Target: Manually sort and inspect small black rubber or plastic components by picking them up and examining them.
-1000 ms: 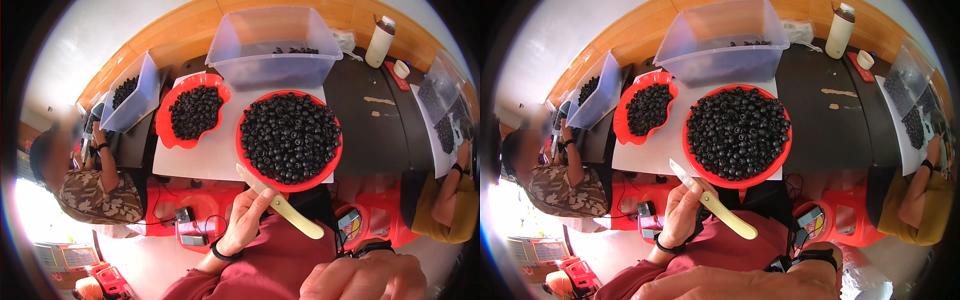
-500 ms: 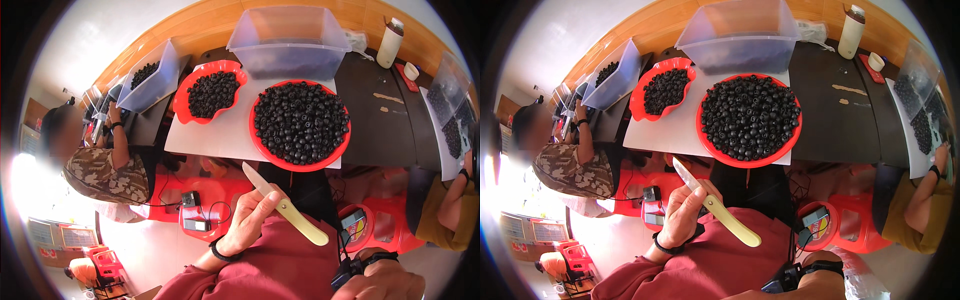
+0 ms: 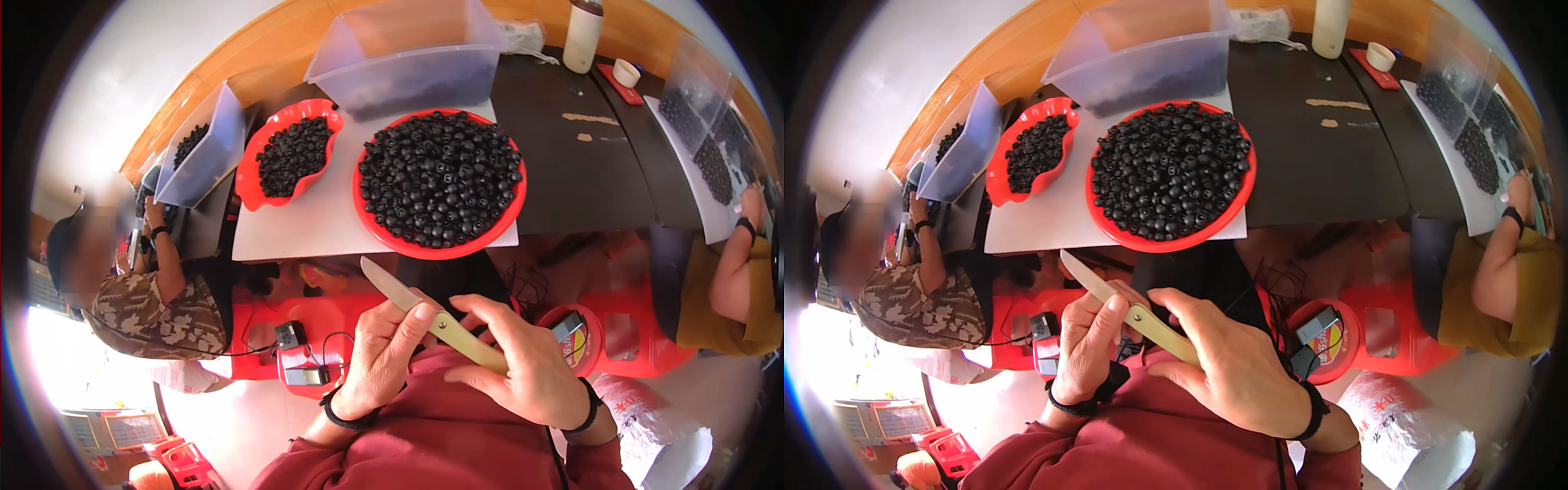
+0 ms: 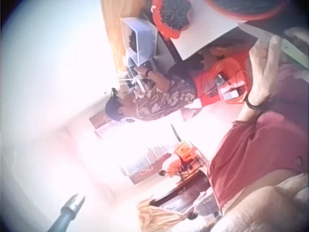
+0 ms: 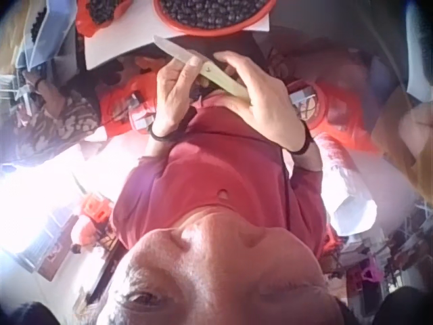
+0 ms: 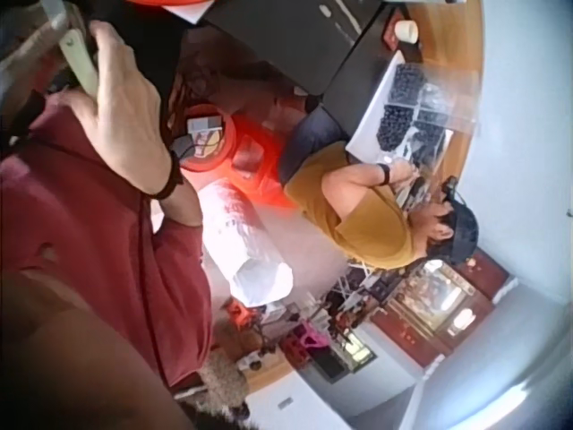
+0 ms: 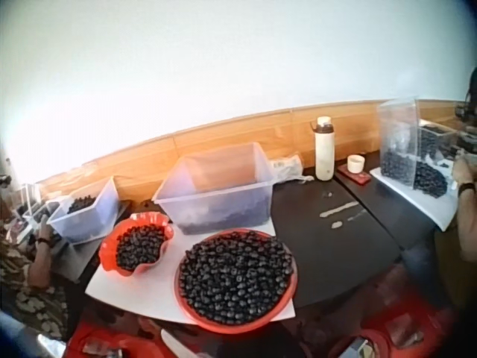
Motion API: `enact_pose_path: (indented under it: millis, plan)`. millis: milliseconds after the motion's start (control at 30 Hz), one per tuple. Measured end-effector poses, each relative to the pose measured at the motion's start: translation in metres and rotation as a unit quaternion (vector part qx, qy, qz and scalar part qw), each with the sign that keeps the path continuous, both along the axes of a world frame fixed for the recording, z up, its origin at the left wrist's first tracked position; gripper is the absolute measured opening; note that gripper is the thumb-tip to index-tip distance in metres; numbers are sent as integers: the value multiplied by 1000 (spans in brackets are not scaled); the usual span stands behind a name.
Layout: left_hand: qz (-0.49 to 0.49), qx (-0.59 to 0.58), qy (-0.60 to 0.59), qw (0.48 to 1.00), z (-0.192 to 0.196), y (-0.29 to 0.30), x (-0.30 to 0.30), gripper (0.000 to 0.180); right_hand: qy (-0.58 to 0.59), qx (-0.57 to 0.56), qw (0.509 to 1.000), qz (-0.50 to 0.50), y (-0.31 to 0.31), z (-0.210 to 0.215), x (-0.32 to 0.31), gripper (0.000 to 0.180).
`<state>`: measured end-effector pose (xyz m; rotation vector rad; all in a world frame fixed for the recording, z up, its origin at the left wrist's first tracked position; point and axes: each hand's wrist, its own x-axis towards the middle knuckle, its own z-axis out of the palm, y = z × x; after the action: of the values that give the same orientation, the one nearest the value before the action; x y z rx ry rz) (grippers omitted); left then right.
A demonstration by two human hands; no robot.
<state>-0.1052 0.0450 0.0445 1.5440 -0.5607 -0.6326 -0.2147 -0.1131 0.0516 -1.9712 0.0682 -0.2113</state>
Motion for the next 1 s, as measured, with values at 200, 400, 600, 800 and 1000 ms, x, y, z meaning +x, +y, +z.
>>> enact_pose_path:
  millis: [200,400,600,800,1000]
  plan:
    - [-22,84,-180,980,2,-13,-1,25,-56,-155,984,-63,-3,-21,0,35]
    - [15,184,-327,927,13,-38,31,21,-16,-14,983,-183,-30,-29,-12,10]
    - [16,188,-436,880,11,-90,89,27,-27,79,973,-216,-49,-46,-23,8]
    - [-14,227,-493,840,-16,-120,117,25,10,148,965,-218,-63,-51,-19,10]
    - [-23,233,-479,846,-17,-127,122,19,34,184,962,-197,-71,-52,-5,13]
